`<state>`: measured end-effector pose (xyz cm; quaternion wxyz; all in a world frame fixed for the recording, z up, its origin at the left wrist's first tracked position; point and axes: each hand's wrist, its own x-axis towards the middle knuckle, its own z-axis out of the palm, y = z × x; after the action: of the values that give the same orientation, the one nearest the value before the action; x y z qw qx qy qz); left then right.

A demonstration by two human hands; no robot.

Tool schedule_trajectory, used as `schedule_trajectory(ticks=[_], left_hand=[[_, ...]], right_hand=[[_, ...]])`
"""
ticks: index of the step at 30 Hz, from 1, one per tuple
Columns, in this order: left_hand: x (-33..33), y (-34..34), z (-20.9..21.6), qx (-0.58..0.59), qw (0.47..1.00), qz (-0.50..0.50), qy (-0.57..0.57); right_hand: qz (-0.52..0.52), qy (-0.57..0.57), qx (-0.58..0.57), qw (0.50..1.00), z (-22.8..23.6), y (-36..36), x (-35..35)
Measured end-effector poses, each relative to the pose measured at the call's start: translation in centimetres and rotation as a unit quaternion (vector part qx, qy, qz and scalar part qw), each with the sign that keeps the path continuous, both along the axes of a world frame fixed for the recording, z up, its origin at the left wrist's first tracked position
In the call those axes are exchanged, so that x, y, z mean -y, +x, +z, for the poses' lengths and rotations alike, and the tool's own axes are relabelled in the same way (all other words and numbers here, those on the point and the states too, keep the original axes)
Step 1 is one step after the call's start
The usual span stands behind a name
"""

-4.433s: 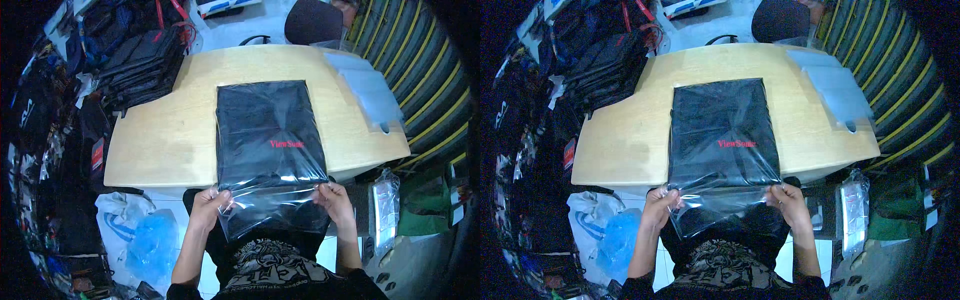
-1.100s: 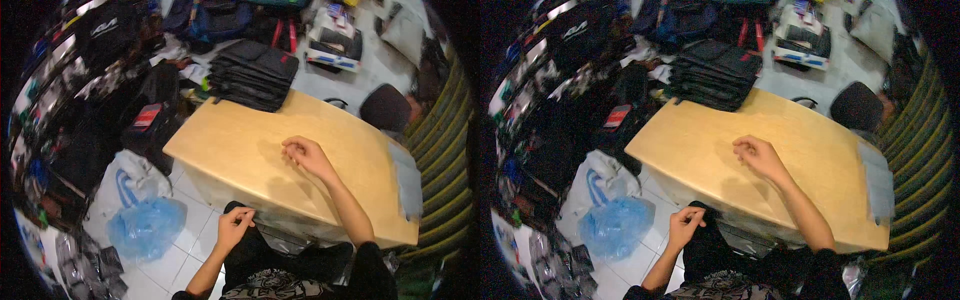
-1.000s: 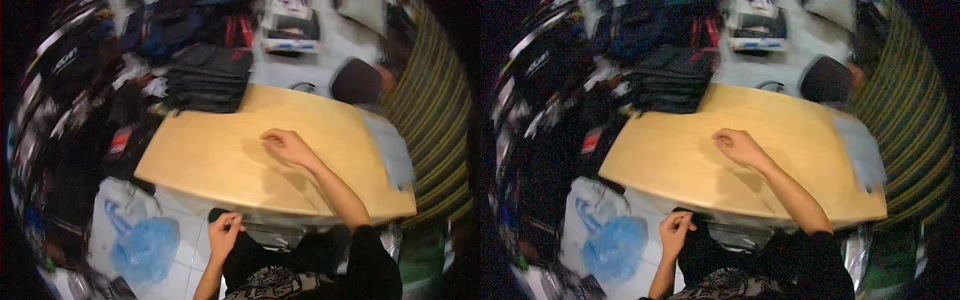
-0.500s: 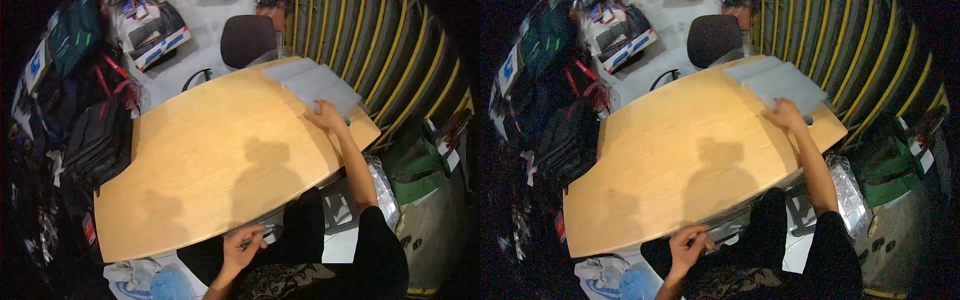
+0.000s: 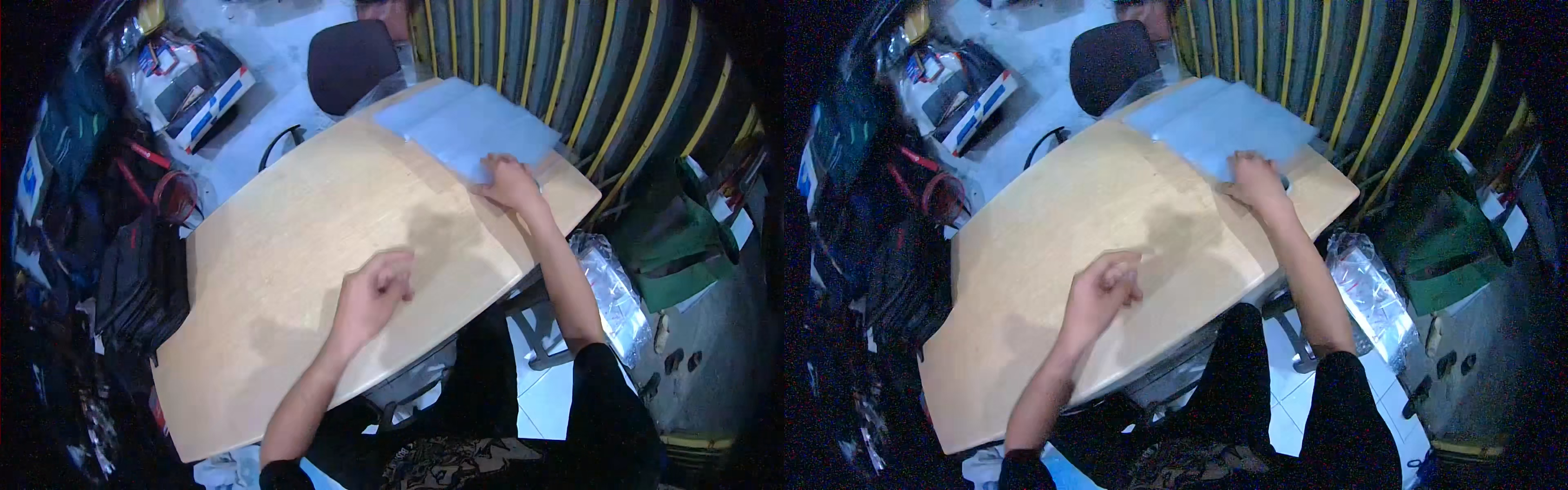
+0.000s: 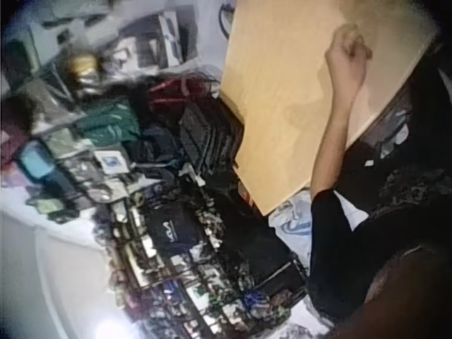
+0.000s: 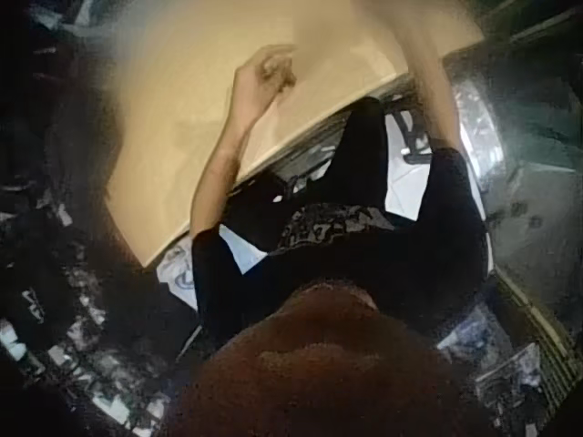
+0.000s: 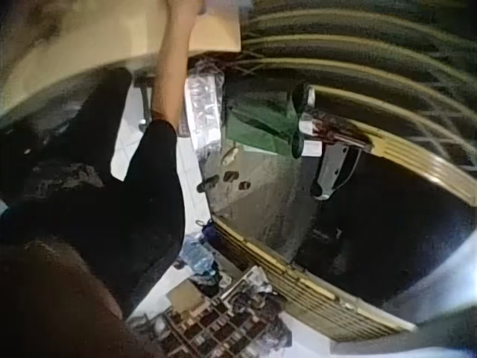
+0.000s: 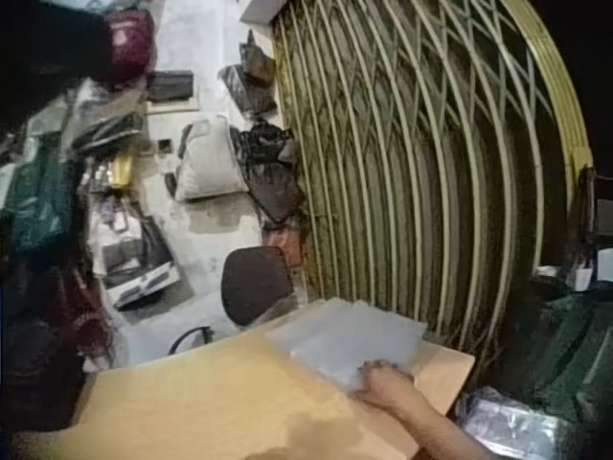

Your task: The person opens plastic sleeves by sliding their arms inside, inserts black bags into each sleeve by hand, and tosses the packaged bags onto a pile on the floor.

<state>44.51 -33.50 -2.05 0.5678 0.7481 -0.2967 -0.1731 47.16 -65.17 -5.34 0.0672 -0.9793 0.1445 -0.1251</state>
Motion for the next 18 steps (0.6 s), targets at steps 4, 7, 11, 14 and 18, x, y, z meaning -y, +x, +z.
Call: schedule_trajectory(ticks=[4, 7, 11, 14, 18], left_hand=[[6.5, 5.9, -1.0, 0.114, 0.993, 0.003, 0.032], [12.0, 10.1, -3.1, 0.244, 0.969, 0.017, 0.005], [17.0, 12.5, -4.8, 0.346, 0.937, 0.05, 0.011], [18.8, 12.2, -6.2, 0.343, 0.937, 0.055, 0.029], [19.5, 12.1, -7.1, 0.369, 0.926, 0.051, 0.065]], right_hand=[[0.052, 0.036, 0.097, 0.993, -3.3, -0.4, 2.4], [0.052, 0.056, 0.082, 0.994, -2.9, 0.0, 2.2], [0.031, 0.128, 0.024, 0.991, -1.1, 0.7, 3.2], [0.024, 0.131, 0.062, 0.989, -0.4, 0.8, 3.1], [0.006, 0.104, 0.069, 0.992, -0.1, 1.4, 4.0]])
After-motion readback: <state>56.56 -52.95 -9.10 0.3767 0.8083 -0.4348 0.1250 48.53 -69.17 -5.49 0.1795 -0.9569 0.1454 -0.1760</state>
